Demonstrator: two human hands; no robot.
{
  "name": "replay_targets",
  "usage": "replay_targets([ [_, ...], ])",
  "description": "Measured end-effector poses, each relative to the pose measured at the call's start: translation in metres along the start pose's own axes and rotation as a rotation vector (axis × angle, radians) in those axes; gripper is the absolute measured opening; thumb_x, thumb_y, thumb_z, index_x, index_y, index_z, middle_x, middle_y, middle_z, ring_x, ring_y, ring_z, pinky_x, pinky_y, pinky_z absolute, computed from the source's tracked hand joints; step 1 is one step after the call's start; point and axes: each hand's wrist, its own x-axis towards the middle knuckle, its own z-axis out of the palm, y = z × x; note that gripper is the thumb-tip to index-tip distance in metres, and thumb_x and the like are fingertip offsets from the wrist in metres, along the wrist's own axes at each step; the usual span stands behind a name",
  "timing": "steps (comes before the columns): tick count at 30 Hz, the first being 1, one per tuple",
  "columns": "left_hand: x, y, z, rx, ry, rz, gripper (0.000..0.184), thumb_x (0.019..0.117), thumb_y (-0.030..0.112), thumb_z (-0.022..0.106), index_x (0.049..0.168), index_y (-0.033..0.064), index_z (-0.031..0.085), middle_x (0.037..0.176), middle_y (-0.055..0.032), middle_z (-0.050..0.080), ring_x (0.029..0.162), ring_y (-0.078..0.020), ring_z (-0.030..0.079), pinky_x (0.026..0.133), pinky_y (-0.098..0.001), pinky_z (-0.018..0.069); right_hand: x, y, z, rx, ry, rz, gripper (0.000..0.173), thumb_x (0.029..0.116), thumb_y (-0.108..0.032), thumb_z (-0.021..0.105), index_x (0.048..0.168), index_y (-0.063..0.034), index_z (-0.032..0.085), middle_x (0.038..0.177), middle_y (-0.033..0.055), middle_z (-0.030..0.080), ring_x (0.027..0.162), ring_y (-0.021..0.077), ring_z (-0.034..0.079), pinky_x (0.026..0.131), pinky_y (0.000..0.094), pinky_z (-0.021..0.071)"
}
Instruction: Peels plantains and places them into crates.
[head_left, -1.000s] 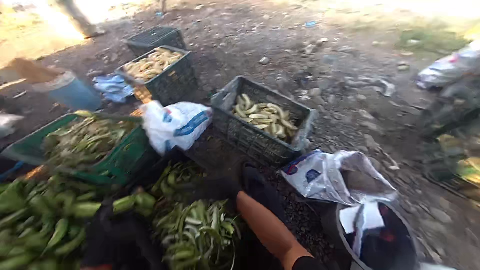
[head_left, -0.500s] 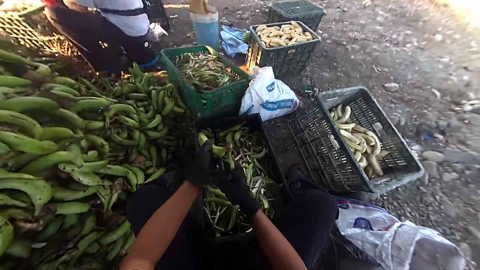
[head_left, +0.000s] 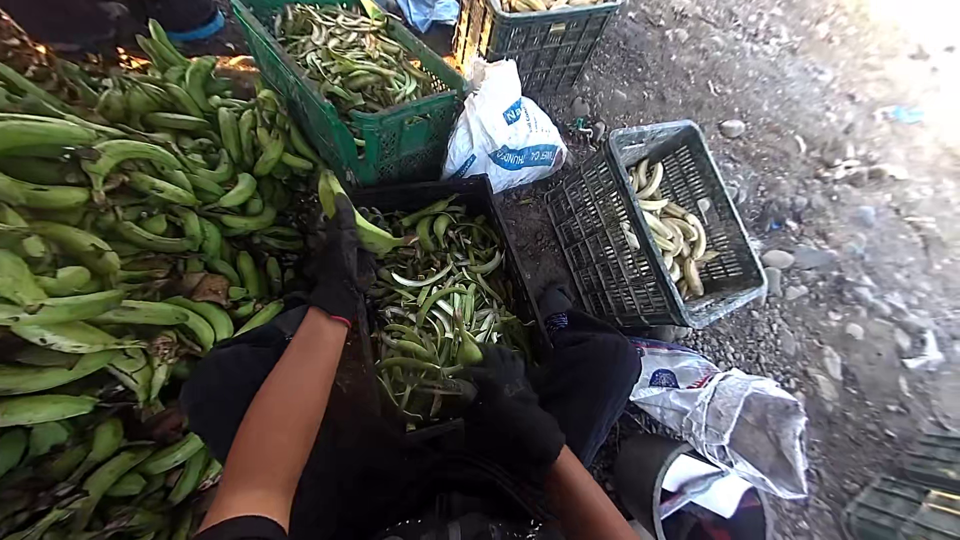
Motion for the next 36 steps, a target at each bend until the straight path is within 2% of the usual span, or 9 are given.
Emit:
replay_targets([
  [5,-0.049,0.009,-0.004,0.114,-0.121,0.089,0.061,0.0916,0.029,0.074,0.145,0.0236,0.047,0.119,-0.0008,0.066,0.094,-0.0123,0.067,0.076,-0.0338,0.0592,0.004,0.03,-0.014,-0.169,-0.095,0.139,0.052,0.0957,-0.056,0.057,0.114,-0.0109,0.076,0.156,0.0175,0.047,0.147,0.0408,0.037,0.116,0.0642,0.0286],
  [8,-0.062,0.01,-0.001,0.198,-0.127,0.217,0.072,0.0886,0.026,0.079,0.15,0.0203,0.041,0.133,-0.0007,0.061,0.114,-0.0135,0.064,0.094,-0.0372,0.0572,0.009,0.027,0.006,0.404,0.079,0.105,0.045,0.0943,-0.04,0.071,0.116,-0.0004,0.068,0.105,0.0117,0.072,0.098,0.0217,0.068,0.088,0.0425,0.0557],
  [12,-0.073,-0.003,0.006,0.285,-0.022,0.32,0.071,0.0894,0.024,0.078,0.149,0.0133,0.042,0.127,-0.0033,0.065,0.111,-0.0117,0.066,0.095,-0.0338,0.0569,0.042,0.009,0.051,0.993,0.083,0.034,0.047,0.1088,-0.038,0.037,0.133,-0.0017,0.053,0.067,-0.0015,0.058,0.051,0.0109,0.056,0.049,0.0311,0.053],
  [15,-0.085,-0.005,0.017,0.322,0.043,0.285,0.068,0.0909,0.018,0.076,0.148,0.0087,0.041,0.123,-0.0047,0.064,0.108,-0.0072,0.064,0.094,-0.027,0.0546,0.059,-0.015,0.047,1.009,0.074,-0.005,0.055,0.1088,-0.039,0.033,0.145,0.0008,0.043,0.065,-0.0018,0.057,0.048,0.01,0.054,0.048,0.0296,0.0525],
  [23,-0.086,-0.017,0.025,0.315,0.005,0.357,0.064,0.091,0.016,0.076,0.145,0.0061,0.044,0.121,-0.0032,0.064,0.104,-0.004,0.064,0.092,-0.0236,0.0548,0.042,-0.079,-0.041,1.016,0.653,-0.476,0.049,0.1079,-0.047,0.039,0.118,-0.0048,0.062,0.065,-0.0088,0.063,0.055,0.0034,0.061,0.055,0.0248,0.0558],
  [26,-0.088,-0.017,0.027,0.289,-0.01,0.349,0.067,0.0904,0.016,0.076,0.147,0.0064,0.042,0.124,-0.0042,0.064,0.106,-0.0058,0.064,0.092,-0.0256,0.0556,0.061,-0.04,0.019,0.861,0.42,-0.024,0.043,0.1081,-0.028,0.035,0.125,0.0055,0.057,0.066,0.0036,0.061,0.055,0.0143,0.061,0.055,0.0347,0.0565],
  [28,-0.087,-0.021,0.025,0.244,-0.009,0.3,0.07,0.0909,0.016,0.075,0.151,0.0081,0.039,0.131,-0.0074,0.061,0.112,-0.01,0.063,0.095,-0.0291,0.0547,0.054,-0.009,0.075,0.676,0.064,0.279,0.052,0.1116,-0.036,0.032,0.143,0.0,0.053,0.095,0.0142,0.071,0.08,0.0244,0.069,0.077,0.0465,0.0584],
  [33,-0.066,-0.019,0.021,0.073,-0.011,0.081,0.063,0.0937,0.018,0.073,0.15,0.018,0.044,0.129,-0.0059,0.061,0.093,-0.0134,0.065,0.071,-0.0306,0.0579,0.035,-0.001,0.1,0.878,-0.067,0.4,0.057,0.1092,-0.052,0.031,0.132,-0.0061,0.056,0.076,0.0076,0.064,0.059,0.0201,0.064,0.057,0.041,0.0581],
  [36,-0.057,-0.019,0.015,-0.052,-0.086,0.086,0.052,0.0981,0.025,0.066,0.146,0.0182,0.048,0.122,-0.0047,0.064,0.096,-0.0161,0.067,0.078,-0.0357,0.0602,0.046,-0.001,0.07,0.928,-0.009,0.376,0.053,0.1077,-0.052,0.037,0.129,-0.0072,0.057,0.071,0.0045,0.061,0.055,0.0173,0.061,0.054,0.0376,0.0567],
])
